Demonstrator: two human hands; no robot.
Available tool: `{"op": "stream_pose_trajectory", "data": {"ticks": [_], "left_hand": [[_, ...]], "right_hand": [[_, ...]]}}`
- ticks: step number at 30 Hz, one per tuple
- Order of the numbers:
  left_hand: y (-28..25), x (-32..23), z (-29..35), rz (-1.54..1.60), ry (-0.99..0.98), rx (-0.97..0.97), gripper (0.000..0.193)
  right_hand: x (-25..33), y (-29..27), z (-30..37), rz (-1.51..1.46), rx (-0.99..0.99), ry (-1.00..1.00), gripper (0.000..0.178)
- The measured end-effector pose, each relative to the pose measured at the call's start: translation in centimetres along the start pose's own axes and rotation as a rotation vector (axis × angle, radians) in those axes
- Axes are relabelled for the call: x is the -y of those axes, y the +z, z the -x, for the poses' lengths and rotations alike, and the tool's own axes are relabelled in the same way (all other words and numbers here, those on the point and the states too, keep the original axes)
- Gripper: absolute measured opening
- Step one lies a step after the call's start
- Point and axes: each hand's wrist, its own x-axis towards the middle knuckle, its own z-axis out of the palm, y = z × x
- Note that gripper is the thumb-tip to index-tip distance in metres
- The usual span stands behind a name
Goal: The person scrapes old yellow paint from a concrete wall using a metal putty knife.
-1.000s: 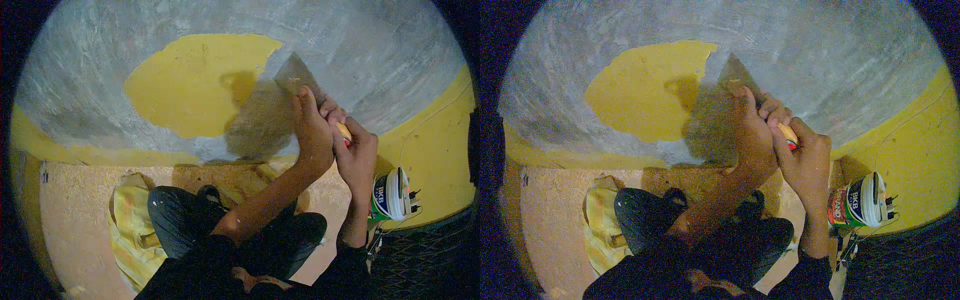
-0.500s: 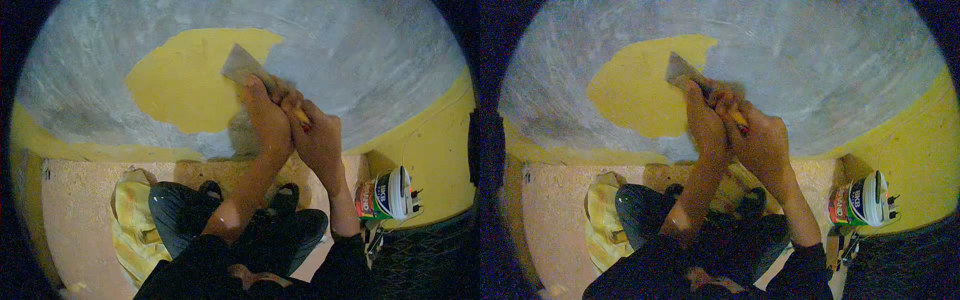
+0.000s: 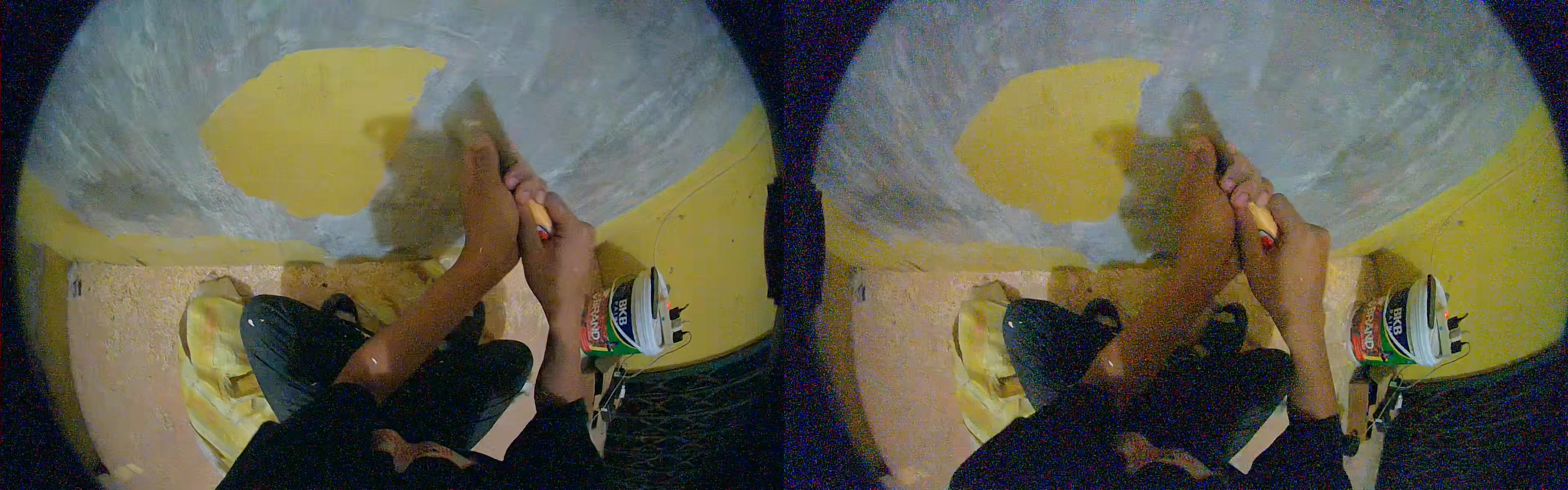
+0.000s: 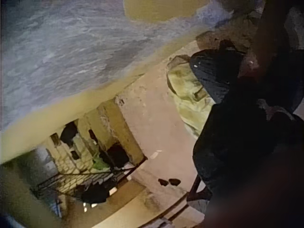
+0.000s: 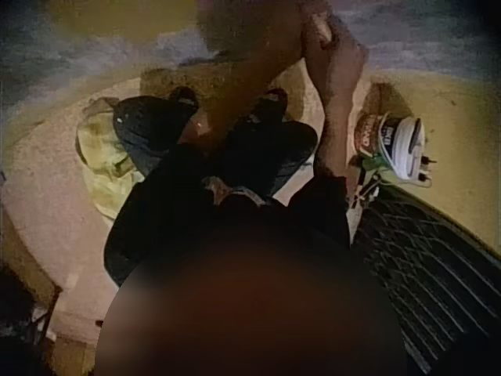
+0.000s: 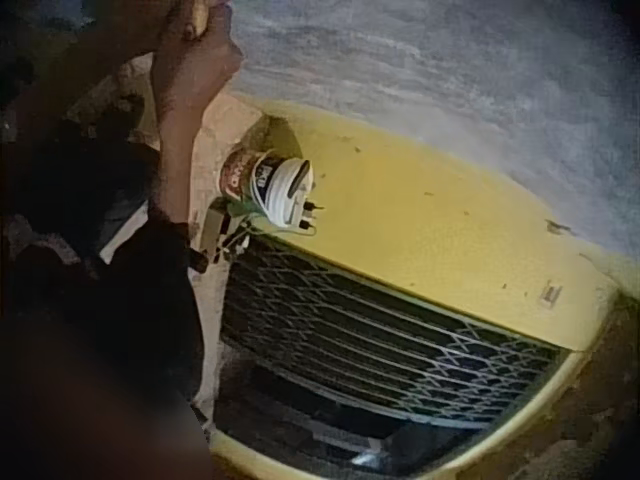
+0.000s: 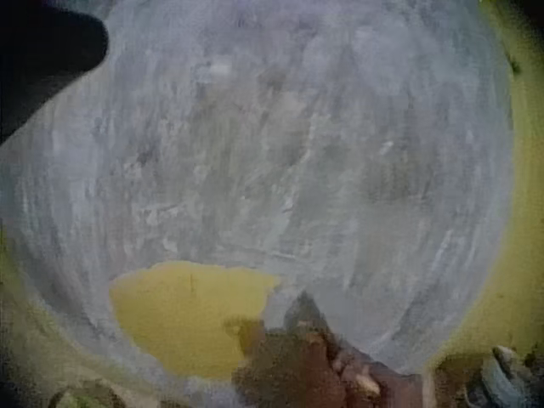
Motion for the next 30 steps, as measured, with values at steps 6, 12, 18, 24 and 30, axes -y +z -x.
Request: {"op": "stream_pose_trajectory", "data": {"ticks": [6,12,18,24,30], "left_hand": [[-0.8,-0.3,2.4,-0.649,0.033,0.023,0.028],[-1.5,-3.4,5.4,-1.242,0.130,-0.052,0.013],[-4.1,-9.0,5.7,-1.223,0.162,-0.194,0.010],[-4.4,-7.8,6.8,-1.430,0.030,-0.100,0.026],[-3.4,-8.0,7.5,-1.593,0.087,-0.216,0.022]], "right_hand": [[-2.9,0.4,2.4,-0.423,-0.018,0.017,0.019],[-4.7,-0.5,5.4,-0.764,0.215,0.363,0.023],[-6.3,2.2,7.2,-0.903,0.257,0.480,0.023],[-5.3,5.1,8.5,-0.950,0.325,0.452,0.023],[-4.6,5.9,11.3,-1.091,0.364,0.622,0.023]]}}
